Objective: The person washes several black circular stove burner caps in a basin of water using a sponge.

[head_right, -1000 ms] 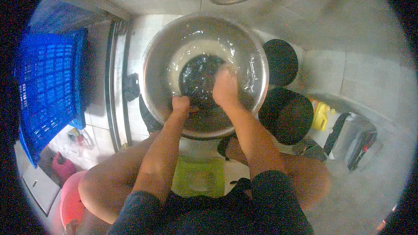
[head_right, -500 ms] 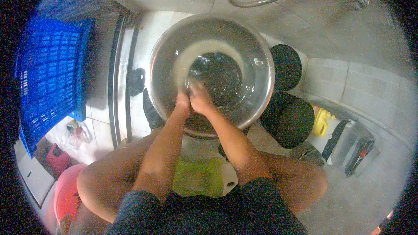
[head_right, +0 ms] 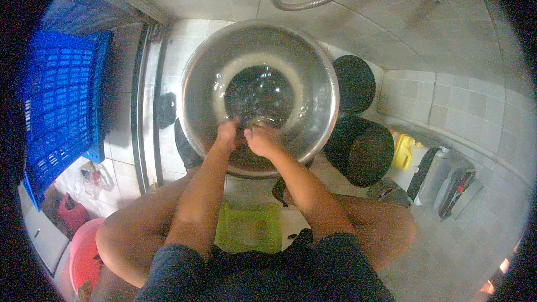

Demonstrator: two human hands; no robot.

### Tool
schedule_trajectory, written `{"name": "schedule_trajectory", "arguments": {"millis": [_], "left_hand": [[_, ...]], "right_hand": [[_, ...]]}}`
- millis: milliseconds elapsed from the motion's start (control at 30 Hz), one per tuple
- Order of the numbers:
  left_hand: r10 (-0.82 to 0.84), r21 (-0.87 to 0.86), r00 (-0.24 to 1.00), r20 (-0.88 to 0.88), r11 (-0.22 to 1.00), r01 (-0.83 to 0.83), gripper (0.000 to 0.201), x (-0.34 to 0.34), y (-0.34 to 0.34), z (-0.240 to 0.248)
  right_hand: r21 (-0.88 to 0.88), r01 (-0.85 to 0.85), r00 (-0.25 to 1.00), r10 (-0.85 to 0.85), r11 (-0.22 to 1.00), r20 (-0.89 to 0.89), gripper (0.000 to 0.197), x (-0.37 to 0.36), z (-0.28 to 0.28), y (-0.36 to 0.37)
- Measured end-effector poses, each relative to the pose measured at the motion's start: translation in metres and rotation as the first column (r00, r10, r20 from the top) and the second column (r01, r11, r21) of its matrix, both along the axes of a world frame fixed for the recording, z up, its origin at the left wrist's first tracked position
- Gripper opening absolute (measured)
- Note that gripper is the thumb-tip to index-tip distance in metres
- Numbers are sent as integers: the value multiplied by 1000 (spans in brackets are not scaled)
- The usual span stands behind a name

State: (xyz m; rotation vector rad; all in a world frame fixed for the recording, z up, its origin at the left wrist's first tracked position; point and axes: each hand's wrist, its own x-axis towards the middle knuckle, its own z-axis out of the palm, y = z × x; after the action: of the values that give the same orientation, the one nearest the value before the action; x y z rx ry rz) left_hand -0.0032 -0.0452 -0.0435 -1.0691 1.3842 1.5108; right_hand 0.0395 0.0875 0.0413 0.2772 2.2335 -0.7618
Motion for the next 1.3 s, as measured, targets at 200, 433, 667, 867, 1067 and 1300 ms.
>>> {"name": "schedule_trajectory", "arguments": {"millis": [200, 433, 667, 867, 1067, 1300], "left_hand": [[-727, -502, 633, -266, 665, 553, 36, 13, 26, -9], [-842, -571, 476, -254, 528, 629, 35, 7, 23, -29], [-730, -499, 601, -325, 673, 546, 32, -4, 12, 19], [-268, -33, 959, -92, 963, 266, 15, -12, -1, 2], [-102, 85, 977, -185, 989, 119, 22, -3, 24, 18], [-106, -22, 973, -204, 994, 104, 23, -1, 19, 17]], "right_hand": [[281, 211, 957, -140, 936, -253, 53, 6, 14, 47], [424, 299, 761, 54, 855, -646, 64, -52, -53, 71], [300, -128, 923, 224, 945, -311, 45, -86, -30, 17], [38, -140, 920, 144, 989, -365, 32, -13, -32, 4], [220, -78, 926, 152, 972, -345, 47, 31, -20, 37], [371, -65, 934, 188, 926, -305, 73, -50, 0, 49]]}}
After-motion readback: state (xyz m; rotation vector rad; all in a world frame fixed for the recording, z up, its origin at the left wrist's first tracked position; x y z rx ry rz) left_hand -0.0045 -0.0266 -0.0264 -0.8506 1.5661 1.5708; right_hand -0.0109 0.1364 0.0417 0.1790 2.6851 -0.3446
